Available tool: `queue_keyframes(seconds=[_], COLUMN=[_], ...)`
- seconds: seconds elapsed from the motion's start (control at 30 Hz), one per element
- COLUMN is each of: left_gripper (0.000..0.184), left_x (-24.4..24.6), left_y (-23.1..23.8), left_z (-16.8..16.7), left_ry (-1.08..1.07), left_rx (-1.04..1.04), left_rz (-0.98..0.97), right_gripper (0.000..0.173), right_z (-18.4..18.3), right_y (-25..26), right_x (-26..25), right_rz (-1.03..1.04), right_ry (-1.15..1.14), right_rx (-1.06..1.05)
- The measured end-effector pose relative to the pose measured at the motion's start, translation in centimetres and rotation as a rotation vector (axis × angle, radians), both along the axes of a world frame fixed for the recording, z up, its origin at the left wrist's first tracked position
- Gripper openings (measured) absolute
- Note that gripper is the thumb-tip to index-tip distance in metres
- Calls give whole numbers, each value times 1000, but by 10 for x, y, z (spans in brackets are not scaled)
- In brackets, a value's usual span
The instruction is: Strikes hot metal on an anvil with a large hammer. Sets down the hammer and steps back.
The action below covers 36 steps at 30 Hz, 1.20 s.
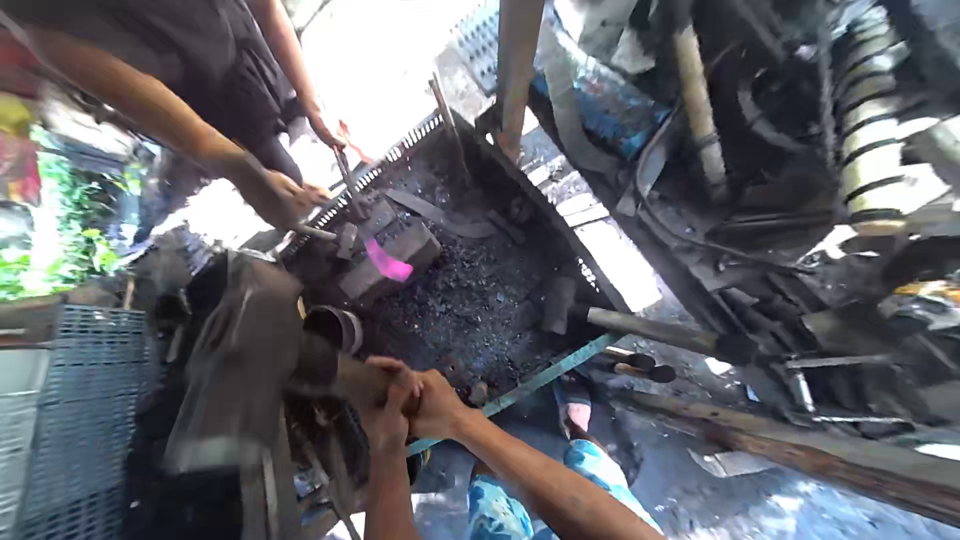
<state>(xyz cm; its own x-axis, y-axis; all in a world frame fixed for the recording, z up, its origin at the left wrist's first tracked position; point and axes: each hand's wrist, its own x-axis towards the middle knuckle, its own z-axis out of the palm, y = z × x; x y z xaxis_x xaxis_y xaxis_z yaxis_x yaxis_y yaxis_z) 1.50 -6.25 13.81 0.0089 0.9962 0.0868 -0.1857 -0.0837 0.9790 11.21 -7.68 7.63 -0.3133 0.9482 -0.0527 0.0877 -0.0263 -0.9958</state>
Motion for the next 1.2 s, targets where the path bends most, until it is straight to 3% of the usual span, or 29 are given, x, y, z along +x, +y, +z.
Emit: queue_keyframes(seconds=[0.1, 0.17, 0.23, 0.27, 0.3, 0.37, 0.43, 0.47, 0.5, 0.57, 0.63, 0.7, 0.73, 0.8, 0.9, 0.93, 0.97, 1.0, 1.07, 1.1, 1.13, 1.17, 1.2], left_gripper=[34, 29, 30, 34, 40, 38, 17, 18, 16, 10, 16, 24, 28, 30, 19, 18, 21, 29, 34, 25, 18, 18, 17], left_x=[0, -7, -16, -18, -17, -21, -11, -8, -5, 2, 6, 6, 2, -15, -49, -54, -50, -42, -34, -29, -24, -21, -15], left_y=[8, 40, 91, 115, 133, 135, 111, 97, 80, 29, -32, -53, -50, -27, 62, 88, 106, 117, 119, 112, 98, 83, 73], left_z=[115, 183, 202, 179, 132, -22, -151, -187, -200, -166, -100, -31, 6, 81, 178, 183, 160, 114, -36, -108, -158, -186, -192], left_ry=[108, 266, 354, 336, 296, 160, 47, 43, 16, -60, -124, -80, -19, 142, 385, 420, 385, 331, 149, 56, 36, 31, 3], left_rx=[328, 480, 572, 590, 558, 287, -243, -433, -506, -423, -288, -91, 25, 239, 336, 339, 368, 348, 148, -68, -302, -475, -534], left_rz=[-201, -341, -406, -381, -314, -144, -23, 16, 33, 33, 38, -79, -149, -266, -630, -634, -527, -377, -163, -92, -17, 38, 61], right_gripper=[50, 40, 28, 33, 41, 47, 44, 43, 44, 43, 38, 44, 54, 55, 30, 28, 33, 40, 44, 43, 40, 41, 44], right_z=[99, 157, 178, 163, 128, 7, -105, -135, -150, -132, -83, -29, 3, 73, 149, 153, 138, 104, -11, -69, -111, -135, -142], right_y=[29, 72, 126, 149, 161, 136, 83, 61, 42, 2, -44, -52, -41, -3, 85, 113, 134, 143, 119, 97, 71, 49, 37], right_x=[0, -4, -5, -4, -3, -3, -4, -4, -1, 9, 15, 19, 20, 12, -5, -8, -11, -14, -17, -16, -18, -18, -11], right_rz=[-23, -116, -206, -248, -267, -224, -100, -63, -26, 42, 77, 48, 50, 7, -132, -173, -212, -223, -171, -117, -71, -33, -3], right_ry=[178, 190, 114, 72, 20, -130, -236, -266, -323, -345, -279, -142, -73, 48, 83, 62, 37, -5, -123, -184, -216, -256, -311], right_rx=[366, 615, 761, 761, 689, 293, -258, -446, -504, -404, -258, -60, 63, 365, 692, 726, 701, 598, 183, -73, -302, -467, -508])
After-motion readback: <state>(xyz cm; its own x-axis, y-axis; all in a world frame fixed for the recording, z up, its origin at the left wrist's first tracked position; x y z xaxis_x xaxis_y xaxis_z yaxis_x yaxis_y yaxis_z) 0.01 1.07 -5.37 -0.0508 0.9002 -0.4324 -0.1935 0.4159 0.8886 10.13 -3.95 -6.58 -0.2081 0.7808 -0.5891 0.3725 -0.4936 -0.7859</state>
